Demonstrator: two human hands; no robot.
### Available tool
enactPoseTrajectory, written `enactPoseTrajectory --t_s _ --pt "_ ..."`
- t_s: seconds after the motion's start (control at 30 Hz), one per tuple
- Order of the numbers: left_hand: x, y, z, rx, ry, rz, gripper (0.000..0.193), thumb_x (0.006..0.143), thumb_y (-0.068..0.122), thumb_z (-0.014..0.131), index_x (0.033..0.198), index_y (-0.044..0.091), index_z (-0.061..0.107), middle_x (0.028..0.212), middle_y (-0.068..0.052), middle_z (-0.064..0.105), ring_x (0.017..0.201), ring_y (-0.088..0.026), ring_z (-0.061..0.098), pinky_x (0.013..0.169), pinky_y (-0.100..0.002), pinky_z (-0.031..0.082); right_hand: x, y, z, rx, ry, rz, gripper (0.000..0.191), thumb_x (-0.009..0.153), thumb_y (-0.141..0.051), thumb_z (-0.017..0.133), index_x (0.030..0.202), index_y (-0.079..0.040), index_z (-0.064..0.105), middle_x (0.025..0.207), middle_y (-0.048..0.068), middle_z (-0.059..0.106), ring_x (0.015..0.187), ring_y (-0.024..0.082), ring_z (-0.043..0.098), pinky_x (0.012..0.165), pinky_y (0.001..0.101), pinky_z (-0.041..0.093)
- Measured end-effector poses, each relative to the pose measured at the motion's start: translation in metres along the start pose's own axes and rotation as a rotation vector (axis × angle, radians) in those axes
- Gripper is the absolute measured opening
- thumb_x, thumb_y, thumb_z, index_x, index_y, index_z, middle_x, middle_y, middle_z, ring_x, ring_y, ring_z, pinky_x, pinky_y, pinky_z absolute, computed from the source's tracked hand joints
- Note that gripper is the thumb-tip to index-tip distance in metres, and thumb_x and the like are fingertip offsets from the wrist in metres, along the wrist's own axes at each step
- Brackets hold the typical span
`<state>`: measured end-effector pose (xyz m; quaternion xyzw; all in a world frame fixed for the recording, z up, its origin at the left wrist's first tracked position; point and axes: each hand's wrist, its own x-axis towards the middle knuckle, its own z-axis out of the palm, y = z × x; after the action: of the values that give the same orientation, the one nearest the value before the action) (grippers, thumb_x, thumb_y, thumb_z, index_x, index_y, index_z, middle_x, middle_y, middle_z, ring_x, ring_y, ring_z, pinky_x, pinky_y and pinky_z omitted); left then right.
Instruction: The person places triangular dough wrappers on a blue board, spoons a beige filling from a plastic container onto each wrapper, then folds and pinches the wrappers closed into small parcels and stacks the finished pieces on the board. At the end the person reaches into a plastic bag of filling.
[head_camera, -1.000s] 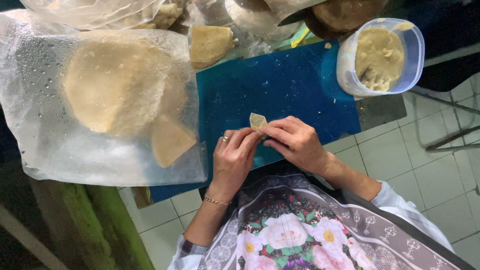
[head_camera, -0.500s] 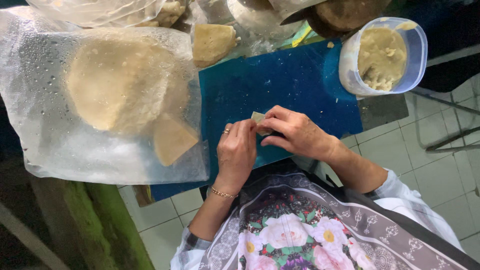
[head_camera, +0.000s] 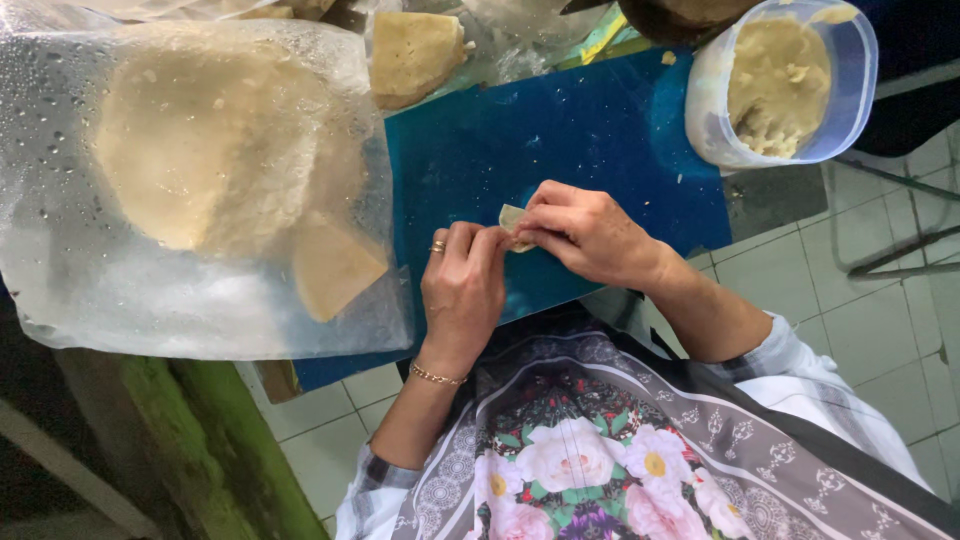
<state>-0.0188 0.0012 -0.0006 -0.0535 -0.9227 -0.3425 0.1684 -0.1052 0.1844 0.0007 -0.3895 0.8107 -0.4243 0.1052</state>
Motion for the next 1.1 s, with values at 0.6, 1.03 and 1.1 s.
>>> enactPoseTrajectory --t_s 0.6,1.03,1.1 --pt "0.0 -0.001 -0.003 -0.156 -0.011 -0.027 0.011 0.093 0.007 0.074 0.102 0.008 0.069 0.098 -0.008 0.067 0.088 -0.029 0.064 0.078 -0.041 0.052 0.011 0.012 -0.006 0.085 -0.125 0.088 0.012 0.087 -0.011 0.079 0.091 -0.004 0.07 0.091 0.008 0.06 0.078 0.02 0.066 0.066 0.033 0.052" --pt "-0.003 0.002 -0.004 -0.156 0.047 -0.108 0.011 0.092 -0.001 0.072 0.098 0.005 0.065 0.096 -0.009 0.065 0.087 -0.029 0.065 0.077 -0.04 0.053 -0.014 -0.014 0.013 -0.437 0.164 -0.227 0.022 0.084 -0.011 0.079 0.105 -0.008 0.075 0.103 0.004 0.071 0.086 0.024 0.065 0.069 0.039 0.049" --pt "-0.013 0.007 -0.005 -0.178 0.053 -0.045 0.013 0.094 -0.002 0.071 0.103 0.005 0.066 0.102 -0.008 0.067 0.091 -0.028 0.066 0.08 -0.039 0.054 -0.015 -0.013 0.017 -0.424 0.188 -0.205 0.021 0.084 -0.01 0.078 0.105 -0.007 0.075 0.103 0.005 0.071 0.086 0.025 0.064 0.07 0.039 0.049"
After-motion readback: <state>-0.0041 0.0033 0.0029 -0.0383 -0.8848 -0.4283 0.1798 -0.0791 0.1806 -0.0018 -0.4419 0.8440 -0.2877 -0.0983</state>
